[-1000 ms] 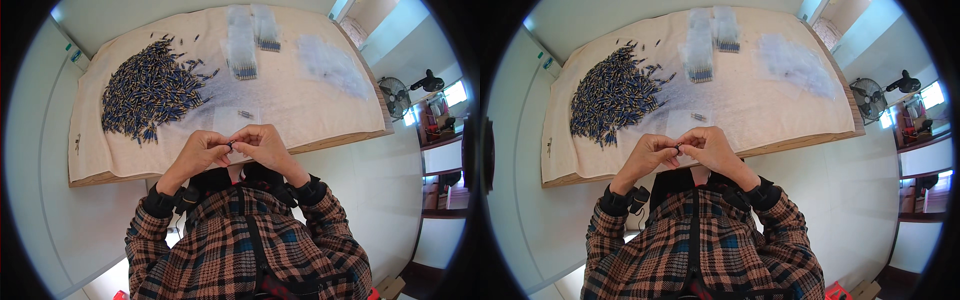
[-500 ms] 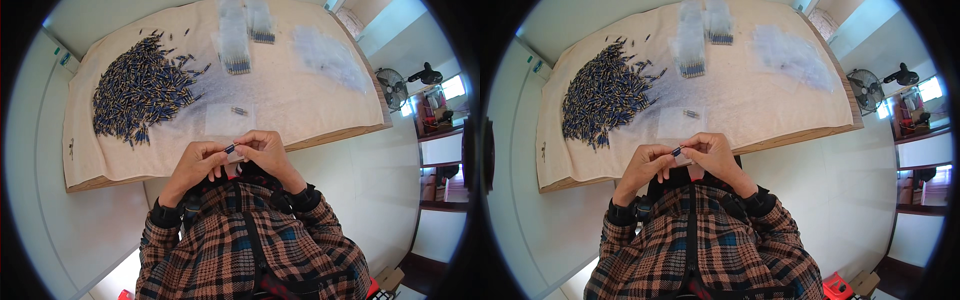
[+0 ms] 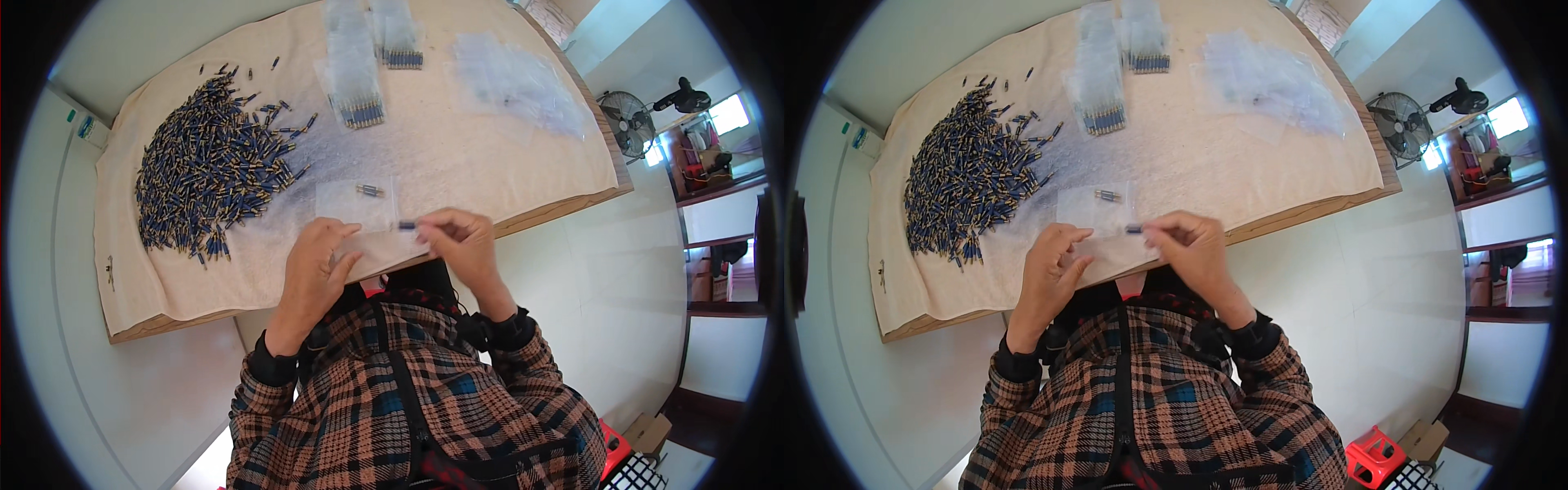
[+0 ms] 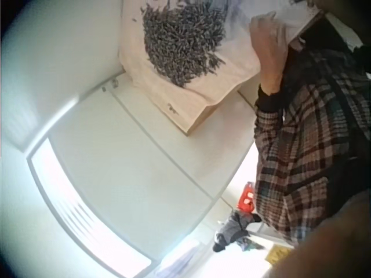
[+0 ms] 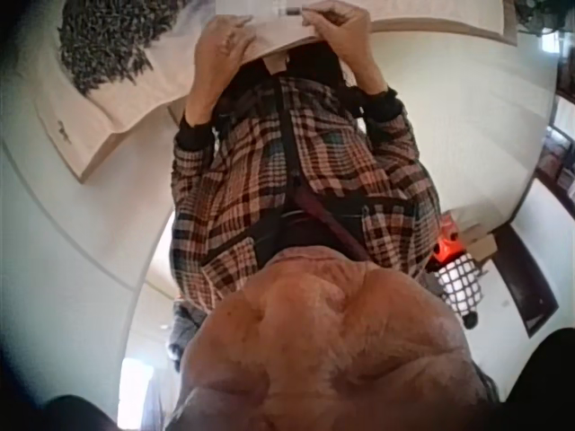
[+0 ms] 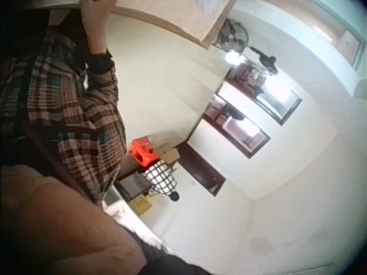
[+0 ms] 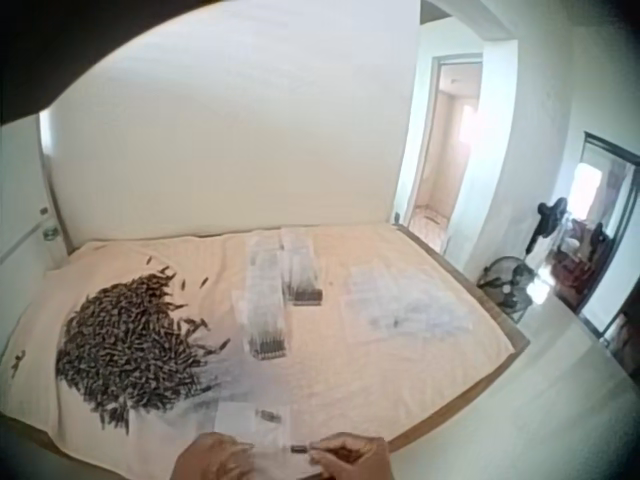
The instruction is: The person picks up small blue components by hand, places them into a plastic bag, and then sets the bag onto a stack. This process is repeated by gathering more components from a pile to fill another bag.
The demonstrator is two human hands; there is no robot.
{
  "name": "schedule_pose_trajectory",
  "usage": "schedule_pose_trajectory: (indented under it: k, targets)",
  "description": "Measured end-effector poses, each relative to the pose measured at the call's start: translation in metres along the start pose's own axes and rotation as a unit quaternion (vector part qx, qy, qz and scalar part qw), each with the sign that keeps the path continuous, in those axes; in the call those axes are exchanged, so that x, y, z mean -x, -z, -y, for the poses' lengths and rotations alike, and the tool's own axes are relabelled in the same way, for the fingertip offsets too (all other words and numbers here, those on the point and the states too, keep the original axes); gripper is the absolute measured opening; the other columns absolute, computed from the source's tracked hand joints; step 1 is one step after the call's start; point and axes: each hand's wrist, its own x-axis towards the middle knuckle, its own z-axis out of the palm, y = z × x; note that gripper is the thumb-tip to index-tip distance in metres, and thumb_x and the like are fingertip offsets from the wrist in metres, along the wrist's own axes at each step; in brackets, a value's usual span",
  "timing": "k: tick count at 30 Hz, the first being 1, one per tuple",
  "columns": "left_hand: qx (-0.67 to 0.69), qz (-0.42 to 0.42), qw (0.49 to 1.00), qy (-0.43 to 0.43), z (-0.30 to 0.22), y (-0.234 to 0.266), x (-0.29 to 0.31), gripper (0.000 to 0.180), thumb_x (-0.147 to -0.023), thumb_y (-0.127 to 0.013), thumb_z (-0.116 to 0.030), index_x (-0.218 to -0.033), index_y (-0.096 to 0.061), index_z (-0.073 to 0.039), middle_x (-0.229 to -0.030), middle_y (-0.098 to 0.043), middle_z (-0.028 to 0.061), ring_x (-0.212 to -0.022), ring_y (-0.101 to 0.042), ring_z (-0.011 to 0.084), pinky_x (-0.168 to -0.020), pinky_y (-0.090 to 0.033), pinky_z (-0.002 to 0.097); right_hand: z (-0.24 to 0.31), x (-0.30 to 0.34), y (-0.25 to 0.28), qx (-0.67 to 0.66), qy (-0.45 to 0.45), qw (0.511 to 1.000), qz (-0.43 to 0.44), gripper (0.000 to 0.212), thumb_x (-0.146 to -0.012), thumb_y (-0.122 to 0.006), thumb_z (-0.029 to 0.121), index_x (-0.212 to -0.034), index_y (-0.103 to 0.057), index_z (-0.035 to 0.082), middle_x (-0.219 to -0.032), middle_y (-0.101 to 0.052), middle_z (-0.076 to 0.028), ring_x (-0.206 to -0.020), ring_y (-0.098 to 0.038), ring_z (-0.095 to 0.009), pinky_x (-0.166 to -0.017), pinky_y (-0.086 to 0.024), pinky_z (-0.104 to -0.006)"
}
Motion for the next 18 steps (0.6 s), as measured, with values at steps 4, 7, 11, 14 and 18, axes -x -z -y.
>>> schedule_pose_trajectory:
  k: [4, 7, 11, 14, 18]
  targets:
    - [-0.038, 0.029, 0.998, 0.045, 0.009, -0.006, -0.002, 0.033, -0.074, -0.066, 0.002, -0.105, -0.057, -0.001, -0.098, -0.052, 0.0153, -0.084, -0.053, 0.0321, -0.072, -0.044, 0.0371, 0.0, -0.018, 0.019, 0.094, -0.012, 0.99, -0.103, 0.012, -0.084, -0.066, 0.003, -0.092, -0.067, -0.006, -0.078, -0.067, -0.009, -0.067, -0.063, -0.008, -0.052, -0.048, -0.0191]
    - [-0.011, 0.028, 0.997, 0.071, 0.012, -0.009, -0.005, 0.032, -0.073, -0.066, 0.004, -0.104, -0.056, -0.001, -0.092, -0.05, 0.0117, -0.076, -0.05, 0.026, -0.069, -0.043, 0.0321, -0.007, -0.026, 0.02, 0.079, -0.02, 0.993, -0.087, 0.013, -0.083, -0.067, 0.005, -0.09, -0.066, -0.006, -0.075, -0.067, -0.008, -0.065, -0.062, -0.008, -0.052, -0.047, -0.0189]
    - [-0.014, 0.037, 0.997, 0.067, 0.015, -0.009, -0.01, 0.031, -0.073, -0.066, 0.005, -0.102, -0.057, -0.001, -0.088, -0.049, 0.0105, -0.074, -0.05, 0.024, -0.067, -0.043, 0.0306, -0.004, -0.036, 0.017, 0.108, -0.045, 0.992, -0.035, 0.012, -0.083, -0.067, 0.005, -0.089, -0.066, -0.006, -0.076, -0.067, -0.008, -0.064, -0.062, -0.008, -0.052, -0.047, -0.0195]
    - [-0.039, 0.045, 0.997, 0.049, 0.016, -0.009, -0.014, 0.03, -0.073, -0.067, 0.004, -0.1, -0.057, -0.001, -0.088, -0.049, 0.0111, -0.075, -0.051, 0.0252, -0.068, -0.043, 0.0319, -0.003, -0.041, 0.014, 0.117, -0.059, 0.991, -0.022, 0.013, -0.083, -0.067, 0.005, -0.089, -0.067, -0.006, -0.076, -0.067, -0.008, -0.064, -0.062, -0.008, -0.052, -0.048, -0.0199]
    - [-0.089, 0.055, 0.994, 0.026, 0.013, -0.01, -0.019, 0.025, -0.073, -0.068, 0.0, -0.096, -0.059, -0.002, -0.087, -0.049, 0.0117, -0.079, -0.051, 0.028, -0.069, -0.044, 0.0354, -0.009, -0.046, 0.009, 0.122, -0.043, 0.992, -0.004, 0.014, -0.083, -0.067, 0.006, -0.088, -0.067, -0.007, -0.076, -0.067, -0.008, -0.065, -0.062, -0.008, -0.054, -0.048, -0.0197]
